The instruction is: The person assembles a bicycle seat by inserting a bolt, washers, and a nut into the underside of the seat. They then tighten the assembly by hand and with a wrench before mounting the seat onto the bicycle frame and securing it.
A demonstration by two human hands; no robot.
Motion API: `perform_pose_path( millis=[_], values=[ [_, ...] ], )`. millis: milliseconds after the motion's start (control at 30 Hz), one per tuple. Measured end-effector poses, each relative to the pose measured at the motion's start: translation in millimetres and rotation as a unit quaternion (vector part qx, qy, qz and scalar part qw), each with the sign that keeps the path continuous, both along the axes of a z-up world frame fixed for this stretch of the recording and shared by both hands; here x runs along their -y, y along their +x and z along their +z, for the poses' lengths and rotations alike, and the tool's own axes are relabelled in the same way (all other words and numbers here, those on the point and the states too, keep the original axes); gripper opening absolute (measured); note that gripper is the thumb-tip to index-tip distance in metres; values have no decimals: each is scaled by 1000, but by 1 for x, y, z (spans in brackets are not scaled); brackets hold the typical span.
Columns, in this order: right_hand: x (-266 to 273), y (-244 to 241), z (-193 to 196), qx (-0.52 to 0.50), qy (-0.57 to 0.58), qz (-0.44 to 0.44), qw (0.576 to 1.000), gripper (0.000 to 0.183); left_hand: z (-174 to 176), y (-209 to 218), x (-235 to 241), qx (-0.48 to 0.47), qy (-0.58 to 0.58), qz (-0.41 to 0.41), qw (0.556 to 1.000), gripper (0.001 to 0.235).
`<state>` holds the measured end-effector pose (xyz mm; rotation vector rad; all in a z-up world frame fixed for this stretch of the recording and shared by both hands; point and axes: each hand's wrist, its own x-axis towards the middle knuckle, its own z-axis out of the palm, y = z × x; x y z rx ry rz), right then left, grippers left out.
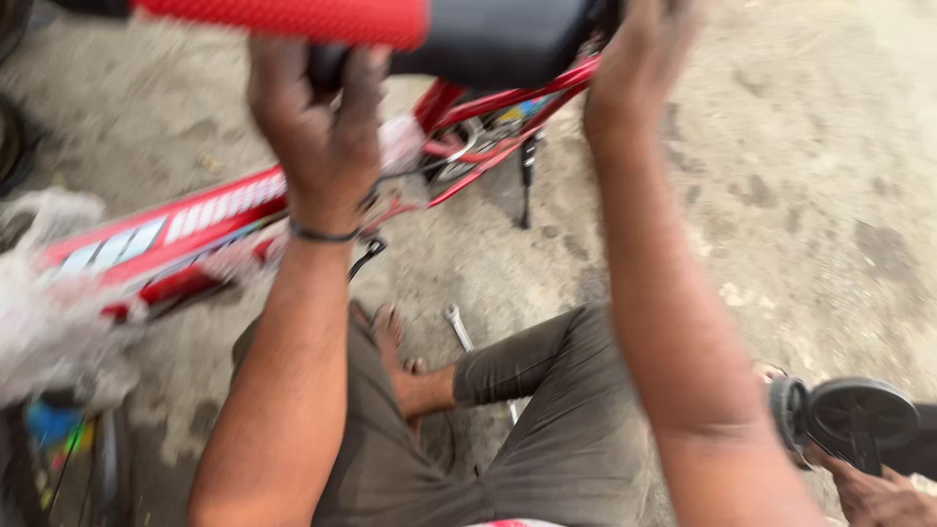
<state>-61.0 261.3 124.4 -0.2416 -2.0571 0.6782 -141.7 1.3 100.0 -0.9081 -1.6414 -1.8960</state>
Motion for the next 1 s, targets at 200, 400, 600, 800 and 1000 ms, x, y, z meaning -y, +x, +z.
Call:
perform_pose_path(
  millis=[200,400,600,800,1000],
  values=[
    [42,3,-63,-130,-585,221,769,31,42,13,-18,24,-4,-63,998,36],
    [70,-2,-49,-176,-556,325,744,41,43,2,-15,-10,-57,-48,997,35],
    [52,-4,-33,-22,-498,316,807,30,32,-14,-12,33,-38,-91,995,39],
    [74,-3,-36,-66,-386,221,893,27,39,-45,-17,-117,-135,-11,984,23],
    [64,-6,-42,-58,-411,230,880,23,59,-17,-20,-6,-147,37,988,33]
  ],
)
